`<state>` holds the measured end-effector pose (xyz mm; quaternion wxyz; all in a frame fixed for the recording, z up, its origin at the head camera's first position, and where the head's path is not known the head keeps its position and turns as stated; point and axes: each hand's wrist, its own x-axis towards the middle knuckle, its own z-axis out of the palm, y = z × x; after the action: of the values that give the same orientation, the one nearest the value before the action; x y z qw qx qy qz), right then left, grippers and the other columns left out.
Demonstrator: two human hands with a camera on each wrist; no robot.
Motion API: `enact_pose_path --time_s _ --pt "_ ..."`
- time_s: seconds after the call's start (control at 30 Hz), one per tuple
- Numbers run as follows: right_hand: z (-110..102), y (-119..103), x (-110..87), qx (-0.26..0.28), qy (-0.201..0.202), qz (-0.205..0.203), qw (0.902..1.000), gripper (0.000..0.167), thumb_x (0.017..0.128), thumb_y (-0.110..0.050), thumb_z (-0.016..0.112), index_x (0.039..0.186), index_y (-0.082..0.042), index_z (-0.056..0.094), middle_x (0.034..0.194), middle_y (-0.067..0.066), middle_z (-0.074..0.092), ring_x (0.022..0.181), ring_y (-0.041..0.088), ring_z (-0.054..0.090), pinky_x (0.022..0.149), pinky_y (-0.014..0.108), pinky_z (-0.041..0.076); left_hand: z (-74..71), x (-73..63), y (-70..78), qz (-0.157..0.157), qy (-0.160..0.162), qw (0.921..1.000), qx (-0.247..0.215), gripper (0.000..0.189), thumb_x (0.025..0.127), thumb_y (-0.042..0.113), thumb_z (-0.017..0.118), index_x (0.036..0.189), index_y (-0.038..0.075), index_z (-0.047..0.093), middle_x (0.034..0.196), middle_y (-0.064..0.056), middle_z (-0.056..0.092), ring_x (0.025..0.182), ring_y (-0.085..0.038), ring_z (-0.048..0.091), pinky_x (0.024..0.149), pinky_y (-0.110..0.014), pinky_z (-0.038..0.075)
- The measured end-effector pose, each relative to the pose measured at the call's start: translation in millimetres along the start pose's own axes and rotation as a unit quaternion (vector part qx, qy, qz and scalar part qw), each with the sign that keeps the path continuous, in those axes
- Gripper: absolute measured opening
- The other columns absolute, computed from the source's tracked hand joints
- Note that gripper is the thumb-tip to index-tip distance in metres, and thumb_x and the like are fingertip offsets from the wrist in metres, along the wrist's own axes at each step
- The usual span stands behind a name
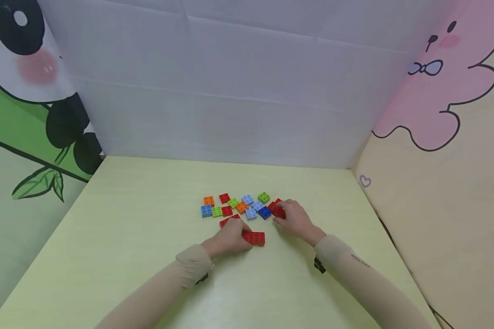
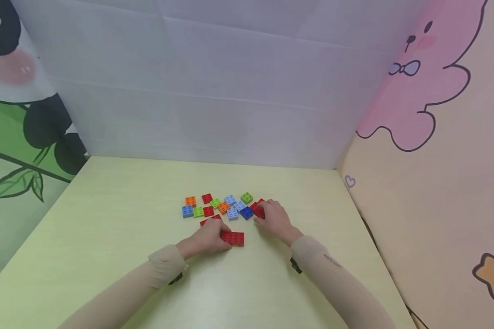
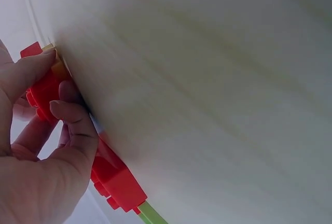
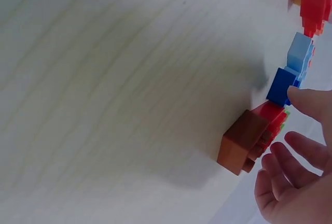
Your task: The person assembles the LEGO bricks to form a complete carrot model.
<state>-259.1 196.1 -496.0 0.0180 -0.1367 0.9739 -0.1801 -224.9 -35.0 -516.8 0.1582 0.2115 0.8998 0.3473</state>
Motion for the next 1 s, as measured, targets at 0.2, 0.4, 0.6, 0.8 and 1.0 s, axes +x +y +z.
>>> enact_pose_path --time_s 0.2,0.4,0.6,0.8,1.0 --pt "5.2 6.1 7.2 0.011 0.002 0.01 0.9999 0.048 0.083 -0.026 0.076 0.122 -0.004 0.061 0.112 0.01 0.058 0.094 0.022 0.052 0.082 0.036 0.048 -0.1 0.3 1.9 -0.014 -0.002 0.9999 0.0 0.038 0.073 0.021 0.083 0.105 0.004 0.072 0.086 0.005 0.057 0.085 -0.017 0.05 0.07 -0.03 0.045" --pt "12.4 9.2 11.4 0.021 0.006 0.032 0.9992 0.052 0.082 -0.027 0.076 0.125 -0.004 0.059 0.11 0.009 0.057 0.094 0.022 0.052 0.082 0.036 0.048 -0.9 0.8 2.5 -0.012 -0.003 0.9999 0.005 0.037 0.073 0.021 0.083 0.105 0.005 0.072 0.086 0.005 0.058 0.084 -0.016 0.051 0.07 -0.029 0.045" --pt "16.4 12.4 13.7 0.014 0.005 0.034 0.9993 0.051 0.084 -0.028 0.075 0.126 -0.003 0.059 0.107 0.009 0.056 0.091 0.022 0.051 0.08 0.034 0.047 0.8 2.2 0.6 -0.008 -0.002 0.9999 0.009 0.038 0.073 0.022 0.083 0.105 0.005 0.073 0.085 0.006 0.06 0.083 -0.015 0.051 0.069 -0.028 0.045" --pt "13.8 14.2 14.6 0.026 0.006 0.023 0.9994 0.048 0.084 -0.025 0.075 0.124 -0.002 0.061 0.105 0.009 0.056 0.089 0.022 0.051 0.078 0.034 0.047 0.6 1.5 0.8 -0.009 0.001 0.9999 0.004 0.039 0.073 0.021 0.083 0.106 0.005 0.073 0.085 0.006 0.061 0.083 -0.016 0.051 0.069 -0.029 0.045" --pt "12.5 14.3 15.1 0.038 0.005 0.021 0.999 0.044 0.084 -0.024 0.074 0.121 -0.002 0.063 0.105 0.009 0.057 0.088 0.021 0.051 0.077 0.033 0.047 0.0 1.1 1.4 -0.015 -0.001 0.9999 0.0 0.039 0.073 0.02 0.083 0.107 0.005 0.073 0.088 0.005 0.062 0.084 -0.016 0.051 0.068 -0.028 0.046"
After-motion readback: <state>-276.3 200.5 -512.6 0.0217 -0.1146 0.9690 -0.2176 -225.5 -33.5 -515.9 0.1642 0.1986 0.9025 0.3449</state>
